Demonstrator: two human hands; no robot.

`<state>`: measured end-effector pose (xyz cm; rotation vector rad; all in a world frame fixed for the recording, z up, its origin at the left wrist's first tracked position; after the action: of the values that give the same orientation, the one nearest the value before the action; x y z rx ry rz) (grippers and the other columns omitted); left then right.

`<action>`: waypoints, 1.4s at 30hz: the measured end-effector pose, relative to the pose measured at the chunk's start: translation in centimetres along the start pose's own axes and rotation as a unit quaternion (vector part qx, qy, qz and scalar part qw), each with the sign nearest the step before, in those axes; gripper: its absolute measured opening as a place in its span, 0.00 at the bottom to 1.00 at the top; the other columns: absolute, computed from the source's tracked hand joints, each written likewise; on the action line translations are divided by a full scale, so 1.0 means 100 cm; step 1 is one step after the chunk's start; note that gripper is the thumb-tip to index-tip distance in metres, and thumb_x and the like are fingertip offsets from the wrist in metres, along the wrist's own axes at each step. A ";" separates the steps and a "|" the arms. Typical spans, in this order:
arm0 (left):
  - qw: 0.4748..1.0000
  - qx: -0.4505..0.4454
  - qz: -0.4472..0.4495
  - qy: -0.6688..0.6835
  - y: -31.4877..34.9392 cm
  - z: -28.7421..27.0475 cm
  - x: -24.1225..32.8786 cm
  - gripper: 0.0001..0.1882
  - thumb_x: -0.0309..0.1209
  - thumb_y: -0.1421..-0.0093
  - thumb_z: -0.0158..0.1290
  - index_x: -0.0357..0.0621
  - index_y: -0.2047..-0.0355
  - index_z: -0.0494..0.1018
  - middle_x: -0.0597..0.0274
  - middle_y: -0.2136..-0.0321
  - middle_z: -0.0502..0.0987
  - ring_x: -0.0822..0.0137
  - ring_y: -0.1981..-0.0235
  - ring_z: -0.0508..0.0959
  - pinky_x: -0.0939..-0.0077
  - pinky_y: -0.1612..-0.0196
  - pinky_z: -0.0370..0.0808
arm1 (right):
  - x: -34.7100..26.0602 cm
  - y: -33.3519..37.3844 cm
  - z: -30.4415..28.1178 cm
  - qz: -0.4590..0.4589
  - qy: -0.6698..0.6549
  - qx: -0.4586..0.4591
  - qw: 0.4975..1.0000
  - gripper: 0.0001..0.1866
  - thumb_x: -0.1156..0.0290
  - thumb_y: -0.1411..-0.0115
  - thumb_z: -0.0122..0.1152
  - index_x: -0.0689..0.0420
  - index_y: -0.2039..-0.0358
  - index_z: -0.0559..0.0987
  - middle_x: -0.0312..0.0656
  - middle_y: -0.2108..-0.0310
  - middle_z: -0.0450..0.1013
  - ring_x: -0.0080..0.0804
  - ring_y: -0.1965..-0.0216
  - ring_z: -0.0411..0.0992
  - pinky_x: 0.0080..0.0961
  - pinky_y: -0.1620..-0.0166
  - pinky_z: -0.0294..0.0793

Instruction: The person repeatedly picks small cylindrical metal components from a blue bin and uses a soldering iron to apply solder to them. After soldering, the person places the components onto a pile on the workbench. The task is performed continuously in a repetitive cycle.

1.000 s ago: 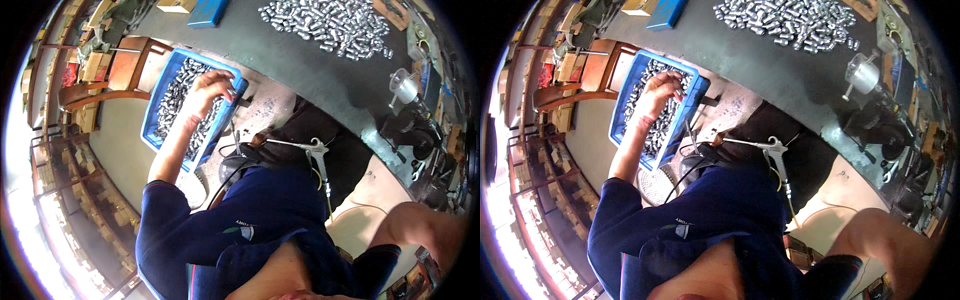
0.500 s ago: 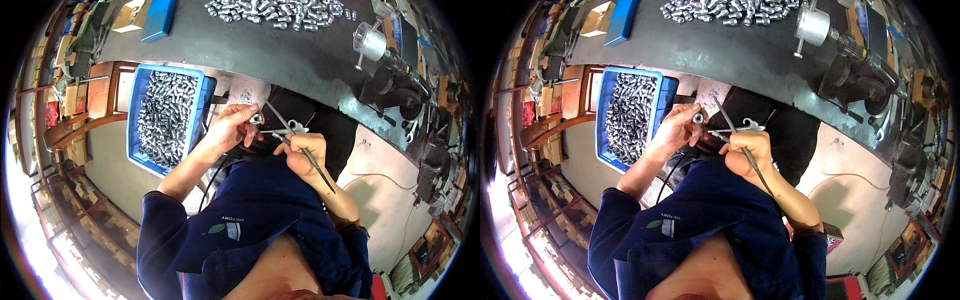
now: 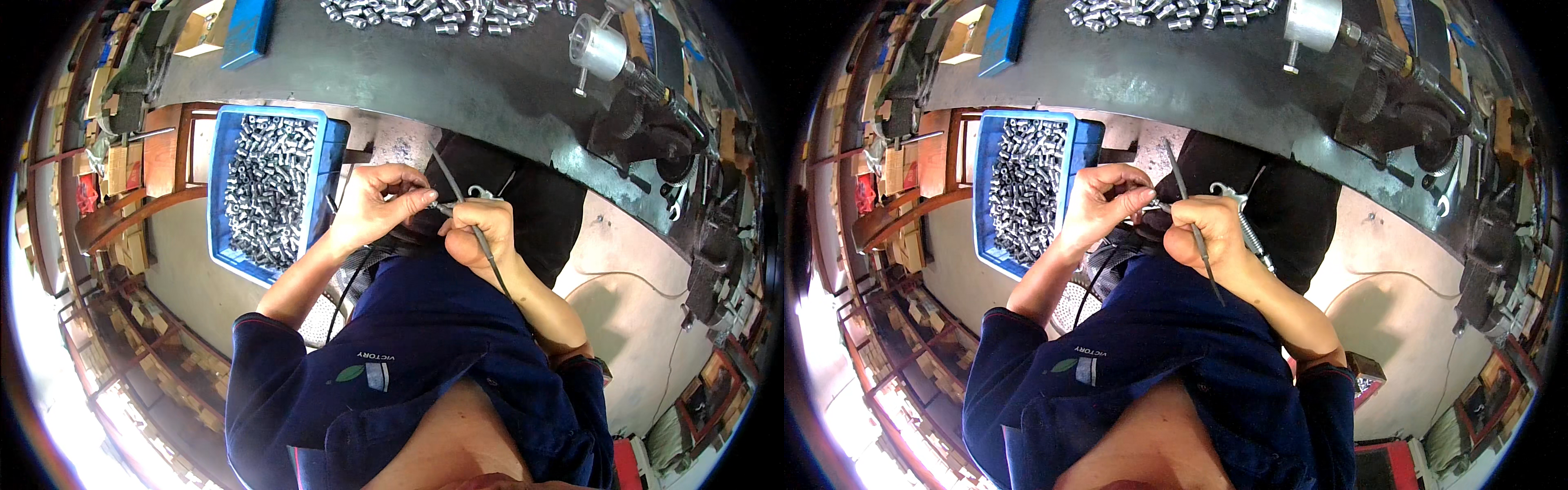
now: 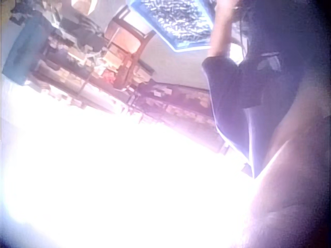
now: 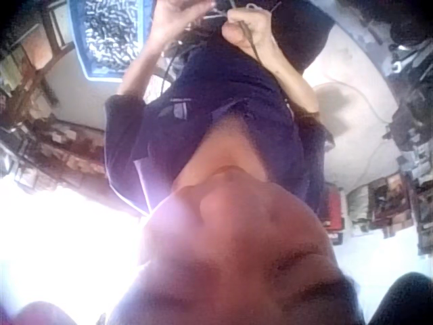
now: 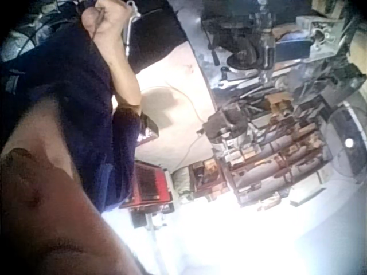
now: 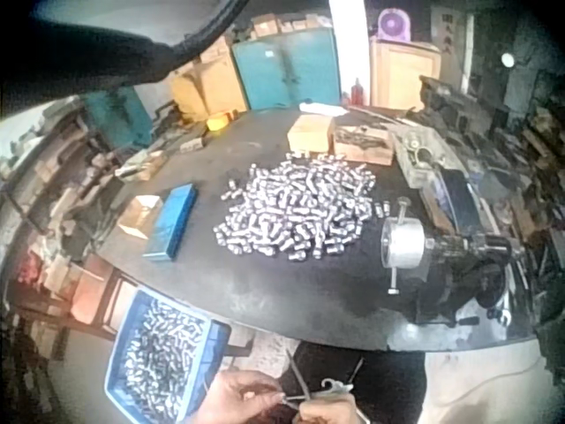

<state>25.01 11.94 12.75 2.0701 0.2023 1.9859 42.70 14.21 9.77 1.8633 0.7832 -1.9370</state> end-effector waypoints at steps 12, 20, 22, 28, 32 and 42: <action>0.990 -0.070 -0.019 0.122 -0.006 0.009 -0.004 0.09 0.23 0.45 0.57 0.34 0.64 0.73 0.63 0.75 0.76 0.76 0.76 0.77 0.87 0.73 0.72 | 0.009 0.007 -0.001 0.067 -0.087 0.046 0.993 0.26 0.59 0.49 0.60 0.59 0.91 0.58 0.36 0.89 0.62 0.25 0.83 0.69 0.22 0.79 0.67; 0.926 0.122 0.143 -0.326 -0.017 -0.027 -0.016 0.09 0.20 0.58 0.57 0.38 0.72 0.75 0.66 0.79 0.75 0.80 0.83 0.68 0.84 0.80 0.65 | -0.042 0.010 -0.010 -0.008 -0.176 -0.013 0.984 0.12 0.81 0.60 0.51 0.62 0.90 0.57 0.40 0.89 0.58 0.25 0.87 0.63 0.25 0.80 0.73; 0.908 0.121 0.171 -0.362 -0.017 -0.027 -0.017 0.11 0.22 0.61 0.59 0.40 0.73 0.75 0.60 0.79 0.74 0.67 0.80 0.73 0.76 0.77 0.69 | -0.053 0.008 -0.002 -0.043 -0.144 -0.007 0.989 0.11 0.85 0.62 0.43 0.58 0.92 0.54 0.40 0.92 0.56 0.23 0.91 0.56 0.26 0.84 0.71; 0.884 0.119 0.191 -0.409 -0.018 -0.025 -0.019 0.13 0.24 0.64 0.60 0.41 0.74 0.74 0.57 0.80 0.74 0.57 0.78 0.76 0.70 0.74 0.72 | -0.056 0.009 -0.002 -0.075 -0.116 -0.018 0.990 0.10 0.86 0.67 0.41 0.59 0.92 0.54 0.40 0.93 0.55 0.24 0.91 0.56 0.26 0.85 0.71; 0.881 0.111 0.197 -0.416 -0.018 -0.024 -0.020 0.14 0.25 0.65 0.60 0.41 0.74 0.74 0.58 0.80 0.73 0.57 0.77 0.76 0.69 0.74 0.72 | -0.055 0.008 -0.001 -0.028 -0.126 -0.022 0.991 0.11 0.86 0.63 0.43 0.60 0.92 0.54 0.38 0.92 0.55 0.22 0.90 0.55 0.26 0.84 0.72; 0.855 0.045 0.297 -0.424 -0.023 -0.004 -0.016 0.16 0.25 0.67 0.60 0.43 0.73 0.73 0.60 0.81 0.73 0.58 0.80 0.75 0.68 0.76 0.71 | -0.003 -0.013 0.004 0.025 0.040 -0.059 0.997 0.09 0.78 0.59 0.50 0.62 0.90 0.62 0.43 0.90 0.64 0.30 0.85 0.72 0.22 0.81 0.65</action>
<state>24.74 13.70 10.58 3.0945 -0.5940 1.0657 41.59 14.94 10.27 1.8814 0.8491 -1.7555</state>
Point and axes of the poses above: each hand's wrist, its own y-axis away from the middle knuckle, its own z-axis out of the palm, x = y × z, the point moved 2 cm from there along -y, towards the middle knuckle
